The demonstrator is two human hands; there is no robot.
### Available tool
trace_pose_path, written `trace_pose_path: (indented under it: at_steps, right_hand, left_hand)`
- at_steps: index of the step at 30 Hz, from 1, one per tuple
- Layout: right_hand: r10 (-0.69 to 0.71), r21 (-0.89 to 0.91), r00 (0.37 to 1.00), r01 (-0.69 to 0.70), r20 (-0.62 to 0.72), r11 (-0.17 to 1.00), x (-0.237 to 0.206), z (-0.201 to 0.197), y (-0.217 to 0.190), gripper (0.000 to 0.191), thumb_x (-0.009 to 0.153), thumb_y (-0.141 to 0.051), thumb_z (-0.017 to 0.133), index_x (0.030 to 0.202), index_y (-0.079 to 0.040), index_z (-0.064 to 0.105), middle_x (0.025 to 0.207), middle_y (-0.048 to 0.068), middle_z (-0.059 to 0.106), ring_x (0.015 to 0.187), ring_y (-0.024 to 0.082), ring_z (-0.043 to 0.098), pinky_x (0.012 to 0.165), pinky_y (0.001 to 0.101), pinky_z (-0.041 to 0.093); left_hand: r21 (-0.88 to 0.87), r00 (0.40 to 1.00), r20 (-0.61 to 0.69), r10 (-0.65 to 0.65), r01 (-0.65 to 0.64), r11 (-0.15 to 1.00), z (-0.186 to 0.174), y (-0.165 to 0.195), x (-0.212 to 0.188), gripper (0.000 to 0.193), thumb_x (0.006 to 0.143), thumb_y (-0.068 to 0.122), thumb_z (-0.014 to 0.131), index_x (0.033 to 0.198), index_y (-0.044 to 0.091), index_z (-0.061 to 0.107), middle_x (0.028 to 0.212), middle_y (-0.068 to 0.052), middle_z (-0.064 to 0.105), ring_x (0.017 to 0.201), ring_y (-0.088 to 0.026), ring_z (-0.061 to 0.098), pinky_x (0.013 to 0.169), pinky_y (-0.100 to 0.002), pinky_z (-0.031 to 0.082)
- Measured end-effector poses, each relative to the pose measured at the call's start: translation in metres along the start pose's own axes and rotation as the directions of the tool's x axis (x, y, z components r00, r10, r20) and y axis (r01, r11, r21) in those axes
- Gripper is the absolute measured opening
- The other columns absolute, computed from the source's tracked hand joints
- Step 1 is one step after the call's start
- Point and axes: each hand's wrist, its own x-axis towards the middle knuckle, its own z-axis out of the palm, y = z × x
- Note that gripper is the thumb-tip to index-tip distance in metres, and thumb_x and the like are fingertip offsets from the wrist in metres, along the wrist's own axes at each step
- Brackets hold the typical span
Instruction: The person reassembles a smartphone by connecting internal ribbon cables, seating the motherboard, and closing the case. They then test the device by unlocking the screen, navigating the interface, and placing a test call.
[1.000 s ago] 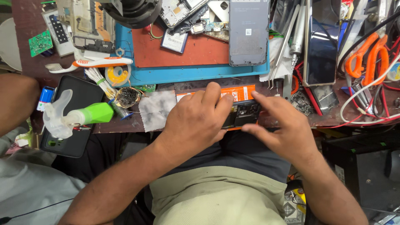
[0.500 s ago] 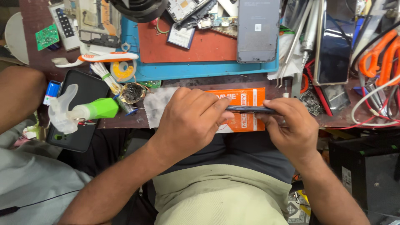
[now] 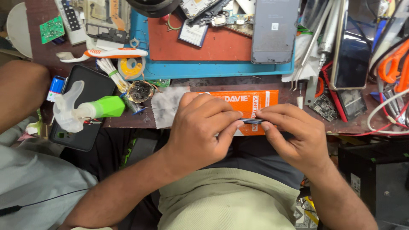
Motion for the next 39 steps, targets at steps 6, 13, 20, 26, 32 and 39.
trace_pose_path:
  at_steps: [6,13,20,26,32,39]
  right_hand:
    - [-0.034,0.039,0.998,0.032,0.06,0.999,0.001,-0.003,0.005,0.027,0.09,-0.003,0.071,0.116,0.0,0.072,0.113,0.013,0.074,0.097,0.019,0.075,0.08,0.026,0.062]
    - [-0.082,0.022,0.996,0.083,-0.027,0.996,-0.001,0.006,0.007,0.018,0.088,0.0,0.073,0.106,0.0,0.074,0.11,0.011,0.076,0.1,0.021,0.076,0.086,0.0293,0.061]
    - [-0.158,0.003,0.987,0.158,-0.03,0.987,0.0,0.003,0.007,0.017,0.087,0.001,0.076,0.104,0.001,0.074,0.108,0.012,0.077,0.103,0.024,0.077,0.093,0.031,0.061]
    - [-0.09,-0.015,0.991,0.089,-0.094,0.996,-0.008,-0.002,0.01,0.029,0.082,-0.006,0.082,0.108,0.003,0.073,0.108,0.015,0.076,0.098,0.024,0.076,0.087,0.0307,0.06]
    - [-0.088,0.002,0.984,0.089,-0.157,0.996,-0.017,-0.008,0.018,0.021,0.089,-0.002,0.079,0.108,0.003,0.074,0.111,0.014,0.075,0.104,0.023,0.076,0.093,0.0309,0.061]
    - [-0.102,-0.05,0.968,0.093,-0.231,0.994,-0.022,-0.001,0.017,0.016,0.087,0.0,0.081,0.102,0.002,0.075,0.104,0.014,0.077,0.099,0.023,0.077,0.091,0.0315,0.062]
  left_hand:
    - [-0.028,1.0,-0.021,-0.007,0.006,1.0,0.003,-0.002,0.003,0.007,0.086,0.01,0.079,0.092,0.01,0.076,0.092,0.001,0.07,0.091,-0.02,0.065,0.088,-0.039,0.04]
    - [-0.028,0.999,-0.031,0.018,-0.019,0.999,0.003,-0.001,0.002,0.009,0.086,0.011,0.079,0.093,0.01,0.074,0.092,0.0,0.069,0.091,-0.02,0.065,0.092,-0.04,0.04]
    - [0.159,0.992,0.016,0.126,-0.127,0.979,-0.001,0.007,0.007,0.013,0.084,0.015,0.078,0.093,0.008,0.073,0.092,-0.001,0.069,0.092,-0.021,0.064,0.097,-0.048,0.038]
    - [0.124,0.99,0.067,0.127,-0.134,0.983,0.009,0.01,0.012,0.012,0.089,0.016,0.08,0.094,0.007,0.074,0.091,-0.001,0.067,0.088,-0.021,0.062,0.098,-0.048,0.041]
    - [0.127,0.989,0.026,0.143,-0.145,0.981,0.015,0.008,0.007,0.012,0.088,0.015,0.08,0.095,0.007,0.075,0.09,0.0,0.068,0.087,-0.019,0.062,0.101,-0.049,0.041]
    - [0.131,0.987,0.053,0.151,-0.156,0.979,0.016,0.011,0.008,0.013,0.088,0.012,0.081,0.098,0.006,0.076,0.089,0.0,0.068,0.086,-0.018,0.062,0.102,-0.048,0.042]
